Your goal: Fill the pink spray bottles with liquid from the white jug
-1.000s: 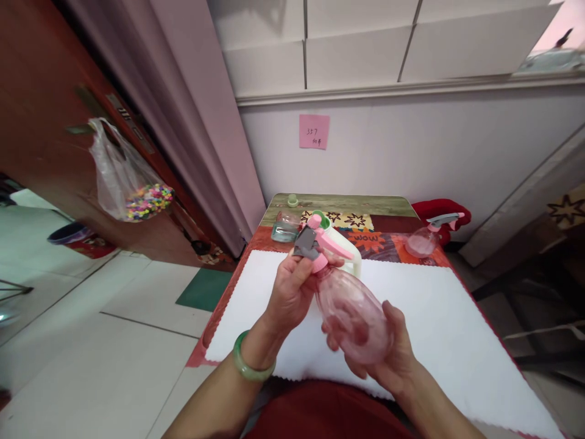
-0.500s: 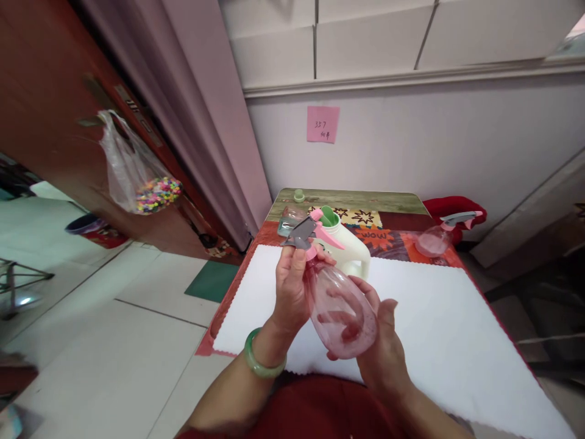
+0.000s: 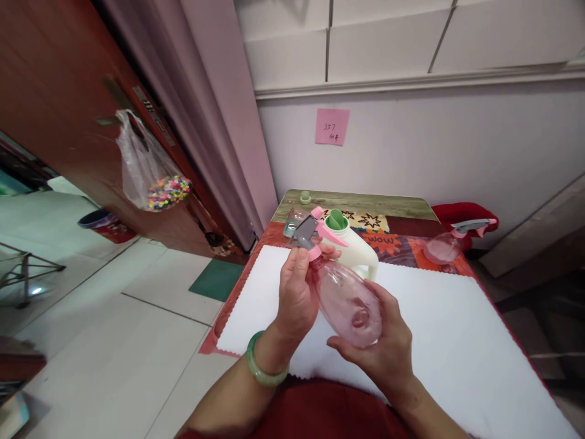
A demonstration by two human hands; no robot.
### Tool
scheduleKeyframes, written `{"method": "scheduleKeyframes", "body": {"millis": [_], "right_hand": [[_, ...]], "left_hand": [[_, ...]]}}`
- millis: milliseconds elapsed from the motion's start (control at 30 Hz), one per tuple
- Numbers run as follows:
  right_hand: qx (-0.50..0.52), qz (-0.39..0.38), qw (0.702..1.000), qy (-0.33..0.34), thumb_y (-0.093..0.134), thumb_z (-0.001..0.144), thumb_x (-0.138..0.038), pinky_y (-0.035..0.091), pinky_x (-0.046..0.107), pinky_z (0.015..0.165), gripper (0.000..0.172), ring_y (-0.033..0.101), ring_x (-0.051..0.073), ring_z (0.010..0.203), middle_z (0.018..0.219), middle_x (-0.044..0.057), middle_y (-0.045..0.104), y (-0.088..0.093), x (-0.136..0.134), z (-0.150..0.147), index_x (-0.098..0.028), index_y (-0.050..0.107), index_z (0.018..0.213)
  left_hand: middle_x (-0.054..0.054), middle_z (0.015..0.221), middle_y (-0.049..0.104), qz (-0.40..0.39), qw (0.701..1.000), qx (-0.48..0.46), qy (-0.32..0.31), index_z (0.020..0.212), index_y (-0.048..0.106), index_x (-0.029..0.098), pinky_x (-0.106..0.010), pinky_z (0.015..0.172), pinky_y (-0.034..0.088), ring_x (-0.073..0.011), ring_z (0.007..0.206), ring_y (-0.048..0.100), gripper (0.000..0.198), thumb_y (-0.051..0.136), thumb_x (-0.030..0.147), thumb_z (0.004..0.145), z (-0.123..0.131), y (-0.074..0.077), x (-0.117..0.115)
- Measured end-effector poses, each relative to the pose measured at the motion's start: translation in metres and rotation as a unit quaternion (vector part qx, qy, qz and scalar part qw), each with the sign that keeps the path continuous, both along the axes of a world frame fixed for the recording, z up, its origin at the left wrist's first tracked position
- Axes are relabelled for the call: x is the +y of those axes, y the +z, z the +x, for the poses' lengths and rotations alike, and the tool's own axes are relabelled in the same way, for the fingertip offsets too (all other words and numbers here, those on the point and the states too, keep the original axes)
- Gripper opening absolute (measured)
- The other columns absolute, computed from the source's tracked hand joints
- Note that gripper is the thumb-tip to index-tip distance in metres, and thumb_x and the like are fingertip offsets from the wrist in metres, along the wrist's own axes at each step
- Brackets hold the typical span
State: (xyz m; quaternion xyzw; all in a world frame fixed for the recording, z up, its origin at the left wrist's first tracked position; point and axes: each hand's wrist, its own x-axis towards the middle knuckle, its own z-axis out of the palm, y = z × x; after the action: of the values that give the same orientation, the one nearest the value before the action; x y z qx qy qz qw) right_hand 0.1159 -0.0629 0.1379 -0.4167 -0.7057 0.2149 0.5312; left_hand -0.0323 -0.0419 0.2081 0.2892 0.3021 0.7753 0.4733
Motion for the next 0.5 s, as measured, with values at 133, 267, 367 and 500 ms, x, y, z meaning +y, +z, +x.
{"method": "scheduleKeyframes", "body": {"millis": [133, 267, 367, 500], "right_hand": [[-0.056, 0.143, 0.986, -0.061, 0.086, 0.074, -0.055, 0.068, 0.043, 0.079, 0.095, 0.073, 0.031, 0.102, 0.123, 0.015, 0.067, 0.002, 0.006, 0.0, -0.018, 0.044, 0.15], [-0.099, 0.248, 0.957, -0.111, 0.09, 0.073, -0.045, 0.069, 0.046, 0.08, 0.097, 0.072, 0.033, 0.107, 0.116, 0.016, 0.071, 0.005, 0.013, -0.003, -0.017, 0.043, 0.153], [-0.091, 0.265, 0.953, -0.115, 0.093, 0.069, -0.044, 0.069, 0.043, 0.078, 0.106, 0.074, 0.032, 0.102, 0.12, 0.016, 0.071, 0.004, 0.016, -0.003, -0.017, 0.04, 0.156], [-0.023, 0.164, 0.984, -0.071, 0.095, 0.063, -0.051, 0.069, 0.042, 0.074, 0.109, 0.076, 0.031, 0.096, 0.125, 0.017, 0.069, -0.002, 0.005, -0.002, -0.019, 0.043, 0.153]], "left_hand": [[-0.008, 0.1, 0.078, -0.031, 0.998, -0.061, -0.012, 0.1, 0.075, 0.017, -0.036, 0.094, 0.056, -0.0202, 0.095, 0.074, 0.028, 0.07, 0.044, 0.093, 0.003, -0.002, 0.0], [-0.011, 0.107, 0.079, -0.046, 0.997, -0.055, -0.01, 0.096, 0.077, 0.016, -0.039, 0.097, 0.056, -0.0237, 0.102, 0.074, 0.03, 0.071, 0.045, 0.091, 0.005, -0.003, -0.001], [-0.012, 0.11, 0.079, -0.024, 0.998, -0.05, -0.019, 0.099, 0.077, 0.016, -0.04, 0.1, 0.054, -0.0254, 0.105, 0.074, 0.031, 0.071, 0.045, 0.092, 0.006, -0.003, -0.001], [-0.011, 0.112, 0.079, 0.018, 0.997, -0.049, -0.059, 0.104, 0.075, 0.018, -0.043, 0.107, 0.05, -0.0265, 0.111, 0.073, 0.028, 0.065, 0.043, 0.097, 0.006, -0.004, -0.001]]}}
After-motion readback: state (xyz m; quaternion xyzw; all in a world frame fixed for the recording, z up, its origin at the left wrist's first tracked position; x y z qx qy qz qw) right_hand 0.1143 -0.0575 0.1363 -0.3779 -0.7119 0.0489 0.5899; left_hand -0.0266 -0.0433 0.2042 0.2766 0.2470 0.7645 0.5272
